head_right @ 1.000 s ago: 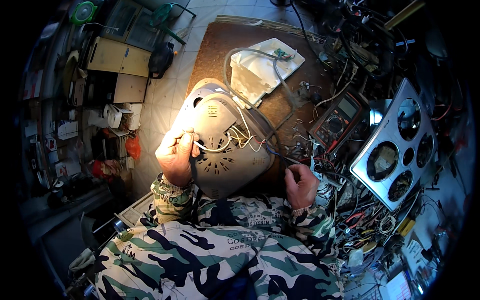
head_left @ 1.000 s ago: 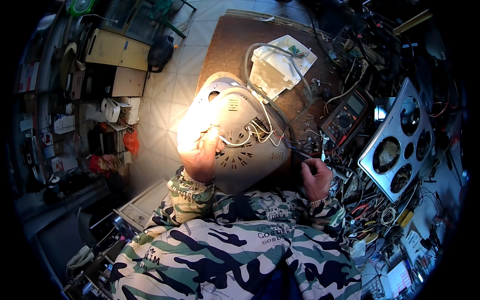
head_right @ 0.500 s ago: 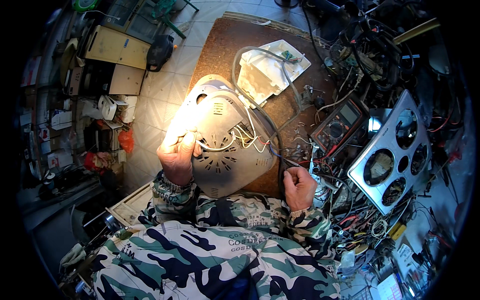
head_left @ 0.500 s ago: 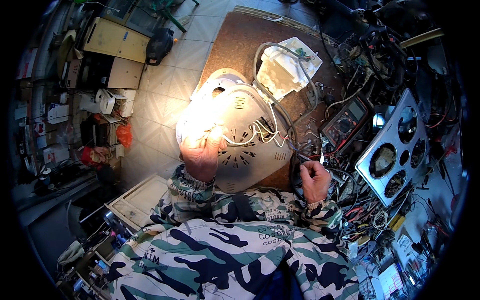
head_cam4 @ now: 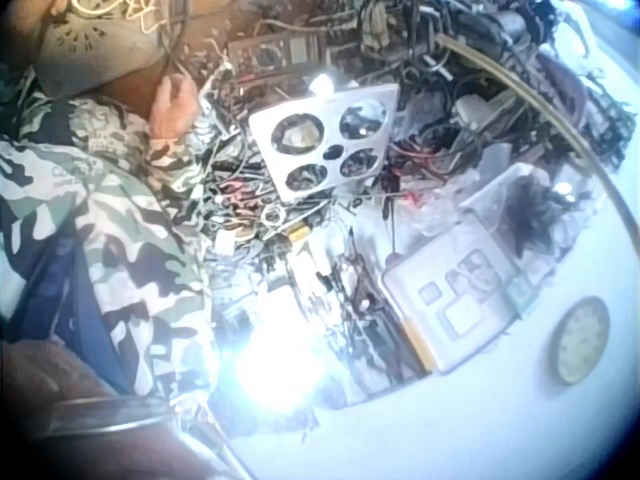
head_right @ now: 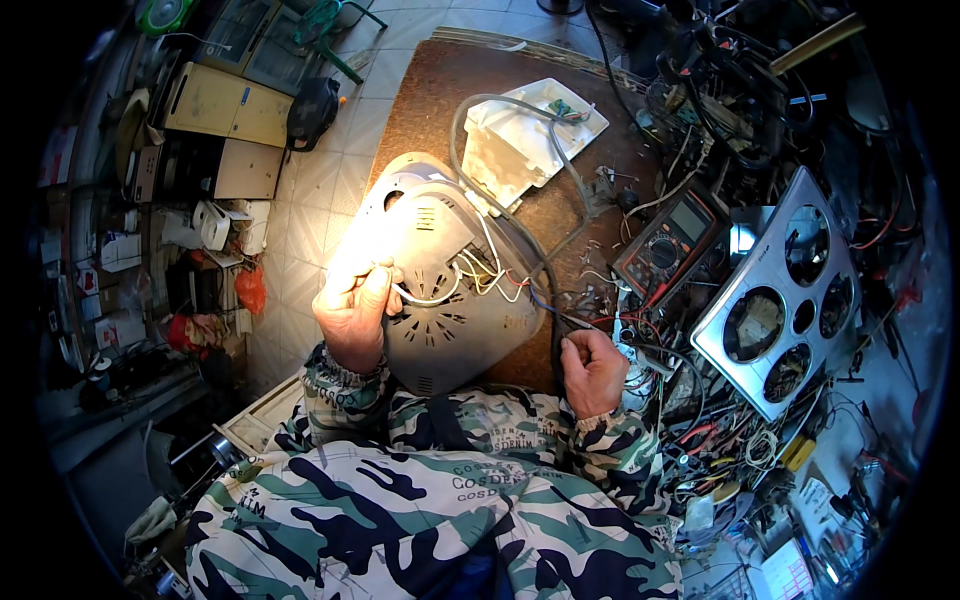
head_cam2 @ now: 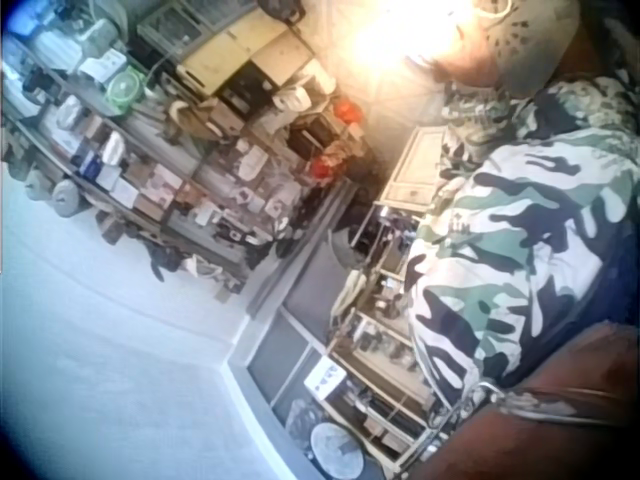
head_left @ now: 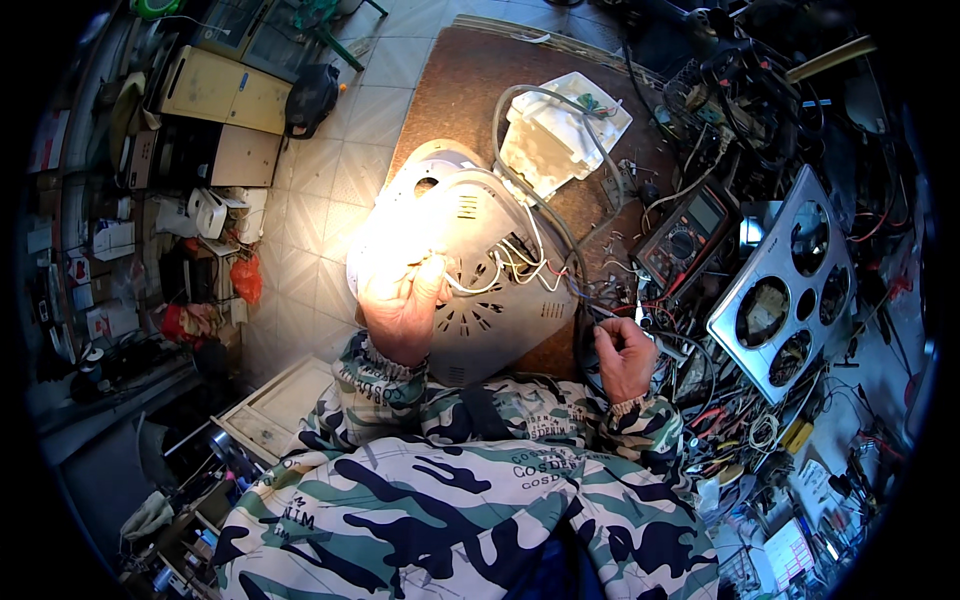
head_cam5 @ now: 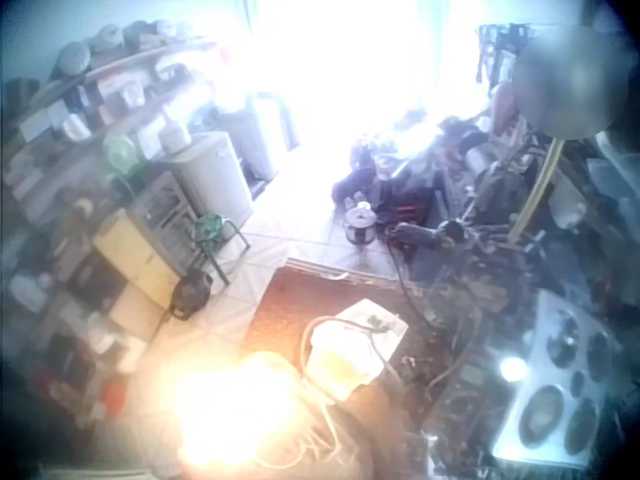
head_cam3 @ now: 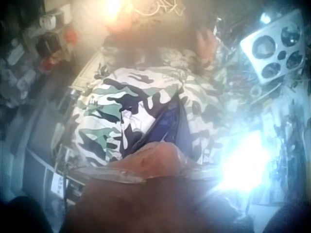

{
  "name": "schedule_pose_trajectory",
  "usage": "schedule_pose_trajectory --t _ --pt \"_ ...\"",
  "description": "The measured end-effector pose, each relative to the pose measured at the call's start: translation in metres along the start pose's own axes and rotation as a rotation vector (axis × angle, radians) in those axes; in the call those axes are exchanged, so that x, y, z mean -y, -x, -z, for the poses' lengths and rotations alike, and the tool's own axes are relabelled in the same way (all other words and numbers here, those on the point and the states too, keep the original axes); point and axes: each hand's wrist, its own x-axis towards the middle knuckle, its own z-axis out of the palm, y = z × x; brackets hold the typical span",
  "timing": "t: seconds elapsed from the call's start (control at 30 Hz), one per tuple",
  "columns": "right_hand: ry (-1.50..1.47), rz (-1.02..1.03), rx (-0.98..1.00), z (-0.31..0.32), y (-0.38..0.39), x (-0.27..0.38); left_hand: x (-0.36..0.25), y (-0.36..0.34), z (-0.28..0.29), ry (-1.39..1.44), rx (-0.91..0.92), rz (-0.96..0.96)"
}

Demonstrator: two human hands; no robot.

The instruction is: The person works on the internal wiring of a white appliance, likely a heater, using pliers and a screwdriver. They strip wire ends, twist them together, and secure connections inside the device's casing throughout the clip.

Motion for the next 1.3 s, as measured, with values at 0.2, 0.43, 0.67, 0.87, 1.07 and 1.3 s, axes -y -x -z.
schedule_pose_trajectory --t 0.2,0.43,0.67,0.87,1.07,1.3 --pt "0.006 0.012 -0.006 -0.001 -0.002 0.002 -0.004 0.0 -0.004 0.028 0.001 0.024" --pt "-0.004 0.02 -0.015 -0.003 -0.001 -0.003 -0.005 0.001 -0.007 0.012 0.014 -0.004" --pt "-0.016 0.01 -0.013 -0.004 0.0 -0.005 -0.007 0.002 -0.007 -0.006 0.02 0.006" --pt "-0.035 -0.027 -0.003 -0.004 0.001 -0.002 -0.013 0.001 -0.006 -0.05 0.107 0.005" --pt "-0.037 -0.021 -0.003 -0.004 0.001 -0.003 -0.018 0.002 -0.012 -0.078 0.097 0.014" --pt "0.018 0.062 0.009 -0.002 0.003 0.009 -0.024 -0.001 -0.014 -0.305 0.305 0.016"
